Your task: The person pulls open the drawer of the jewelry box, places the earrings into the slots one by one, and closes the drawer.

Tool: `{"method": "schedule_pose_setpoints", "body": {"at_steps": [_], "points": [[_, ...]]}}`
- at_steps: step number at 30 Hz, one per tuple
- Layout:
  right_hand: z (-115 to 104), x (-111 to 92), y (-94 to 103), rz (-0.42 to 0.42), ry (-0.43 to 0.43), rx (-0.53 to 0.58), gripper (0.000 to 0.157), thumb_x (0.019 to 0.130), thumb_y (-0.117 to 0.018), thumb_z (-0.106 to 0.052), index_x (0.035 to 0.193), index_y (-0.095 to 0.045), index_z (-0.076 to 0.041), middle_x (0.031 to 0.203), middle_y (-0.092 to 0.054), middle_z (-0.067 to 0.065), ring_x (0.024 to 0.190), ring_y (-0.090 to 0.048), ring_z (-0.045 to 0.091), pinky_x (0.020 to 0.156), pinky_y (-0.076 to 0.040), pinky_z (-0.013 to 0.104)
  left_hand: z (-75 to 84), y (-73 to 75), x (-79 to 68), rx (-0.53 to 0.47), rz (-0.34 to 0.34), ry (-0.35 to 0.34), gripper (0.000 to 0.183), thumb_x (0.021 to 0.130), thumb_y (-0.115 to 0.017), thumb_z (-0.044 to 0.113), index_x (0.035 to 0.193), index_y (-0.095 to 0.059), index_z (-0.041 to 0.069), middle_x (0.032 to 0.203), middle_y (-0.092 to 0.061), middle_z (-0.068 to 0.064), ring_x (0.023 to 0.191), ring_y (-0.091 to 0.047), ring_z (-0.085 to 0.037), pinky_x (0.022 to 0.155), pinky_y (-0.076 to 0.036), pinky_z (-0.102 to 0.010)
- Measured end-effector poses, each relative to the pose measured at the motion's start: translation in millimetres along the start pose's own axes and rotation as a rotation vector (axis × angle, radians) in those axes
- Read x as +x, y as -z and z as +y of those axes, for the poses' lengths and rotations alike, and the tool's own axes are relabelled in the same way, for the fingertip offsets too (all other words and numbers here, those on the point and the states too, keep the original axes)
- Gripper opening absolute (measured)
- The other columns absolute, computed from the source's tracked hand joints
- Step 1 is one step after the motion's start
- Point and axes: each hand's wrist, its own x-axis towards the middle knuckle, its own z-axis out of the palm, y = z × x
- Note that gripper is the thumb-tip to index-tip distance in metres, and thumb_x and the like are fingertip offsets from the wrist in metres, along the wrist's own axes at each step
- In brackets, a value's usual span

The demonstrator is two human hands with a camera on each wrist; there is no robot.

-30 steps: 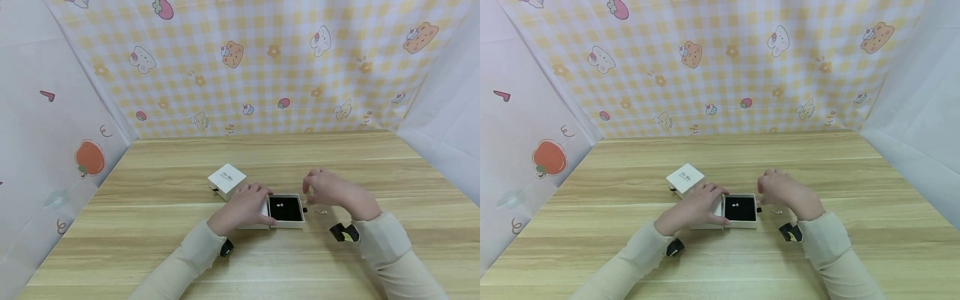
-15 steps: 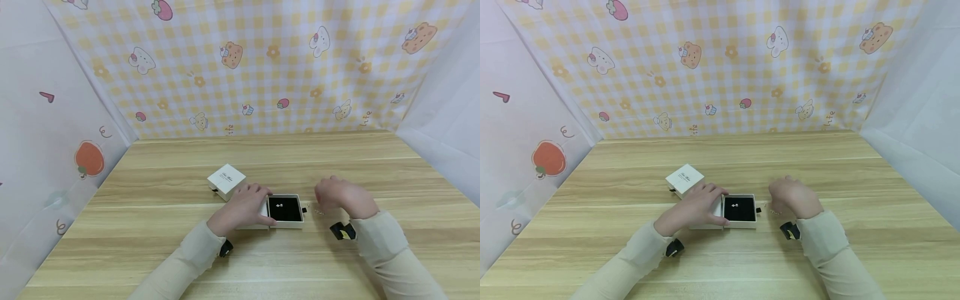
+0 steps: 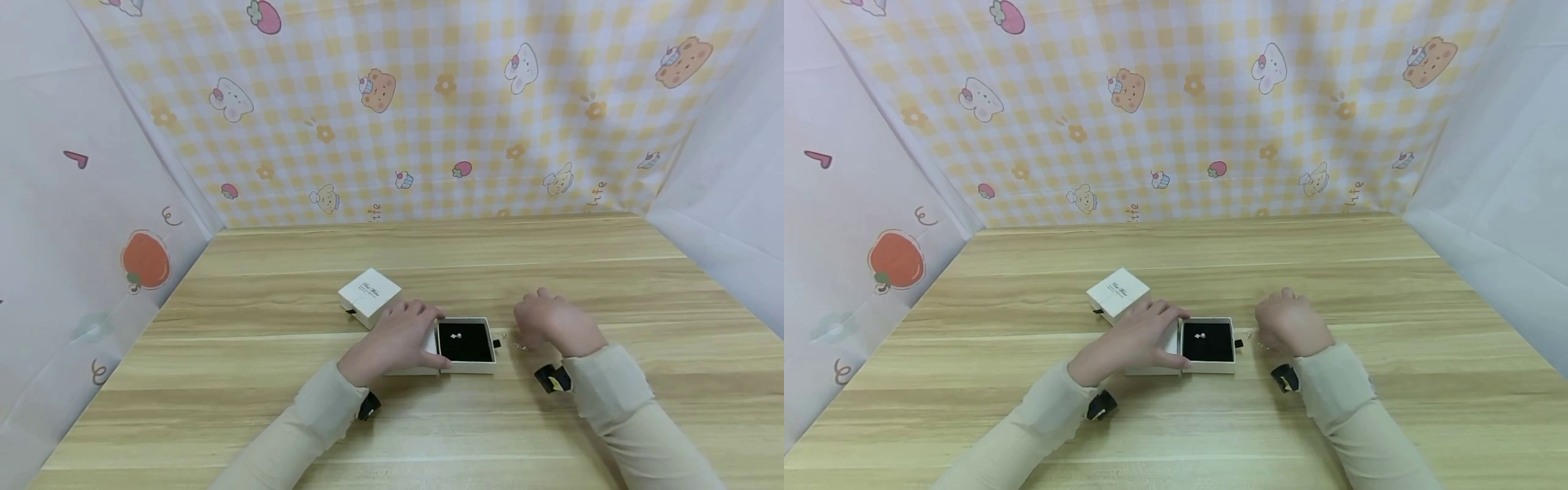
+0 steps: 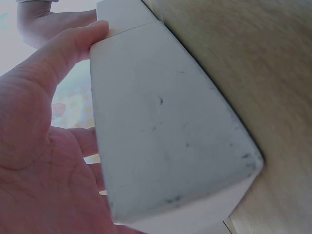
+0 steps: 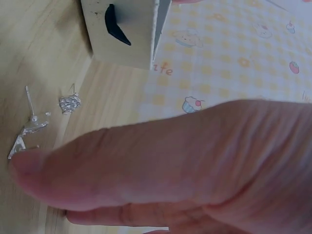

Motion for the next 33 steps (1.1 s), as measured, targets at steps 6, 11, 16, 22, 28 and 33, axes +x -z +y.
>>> {"method": "schedule_pose_setpoints", "body": {"at_steps": [6, 11, 16, 22, 28, 33], "points": [[-0.3, -0.1, -0.9, 0.009, 0.013, 0.02, 0.015, 0.074, -0.062, -0.004, 0.087, -0.063, 0.002, 0.093, -0.054, 0.016, 0.09, -0.044, 0.032, 0.084, -0.042, 0.052, -0.3, 0.0, -0.8, -0.013, 0.002, -0.004, 0.076, 0.072, -0.07, 0.056, 0.135, -0.046, 0.02, 0.133, -0.048, -0.006, 0.126, -0.038, -0.03, 0.104, -0.027, -0.049], [-2.3, -2.5, -1.1, 0.017, 0.015, 0.055, 0.012, 0.07, -0.054, 0.005, 0.077, -0.059, -0.004, 0.089, -0.051, 0.013, 0.086, -0.041, 0.029, 0.081, -0.041, 0.046, -0.5, 0.0, -1.3, -0.014, 0.003, -0.003, 0.076, 0.072, -0.07, 0.056, 0.135, -0.046, 0.02, 0.133, -0.048, -0.006, 0.125, -0.038, -0.031, 0.105, -0.026, -0.049], [-3.4, -3.6, -1.1, 0.027, 0.015, 0.048, 0.012, 0.071, -0.052, 0.005, 0.073, -0.057, -0.006, 0.084, -0.048, 0.01, 0.082, -0.039, 0.026, 0.074, -0.038, 0.04, -0.2, 0.1, -1.2, -0.003, 0.003, -0.002, 0.077, 0.072, -0.07, 0.057, 0.135, -0.046, 0.02, 0.132, -0.049, -0.006, 0.123, -0.039, -0.03, 0.105, -0.027, -0.049], [-3.2, -3.3, -1.4, 0.024, 0.011, 0.049, 0.01, 0.072, -0.056, 0.003, 0.081, -0.06, -0.002, 0.087, -0.048, 0.012, 0.085, -0.04, 0.028, 0.076, -0.04, 0.042, 0.0, -0.6, -0.9, 0.005, 0.001, -0.002, 0.077, 0.073, -0.07, 0.057, 0.135, -0.046, 0.02, 0.132, -0.049, -0.006, 0.121, -0.04, -0.029, 0.104, -0.028, -0.049], [-0.2, -2.1, -0.9, 0.032, 0.019, 0.036, 0.014, 0.073, -0.061, -0.001, 0.087, -0.062, 0.001, 0.088, -0.051, 0.013, 0.085, -0.041, 0.029, 0.077, -0.043, 0.045, 0.1, -1.2, -0.3, 0.022, 0.003, -0.006, 0.077, 0.073, -0.069, 0.058, 0.135, -0.046, 0.02, 0.132, -0.049, -0.006, 0.121, -0.041, -0.029, 0.104, -0.028, -0.048], [1.0, -0.8, 2.8, 0.063, 0.012, 0.003, 0.014, 0.069, -0.066, -0.006, 0.082, -0.063, -0.001, 0.094, -0.053, 0.015, 0.091, -0.044, 0.033, 0.082, -0.043, 0.05, 0.7, -0.3, -0.7, 0.026, 0.004, -0.008, 0.078, 0.072, -0.069, 0.059, 0.136, -0.046, 0.02, 0.132, -0.049, -0.006, 0.121, -0.041, -0.03, 0.104, -0.028, -0.049]]}}
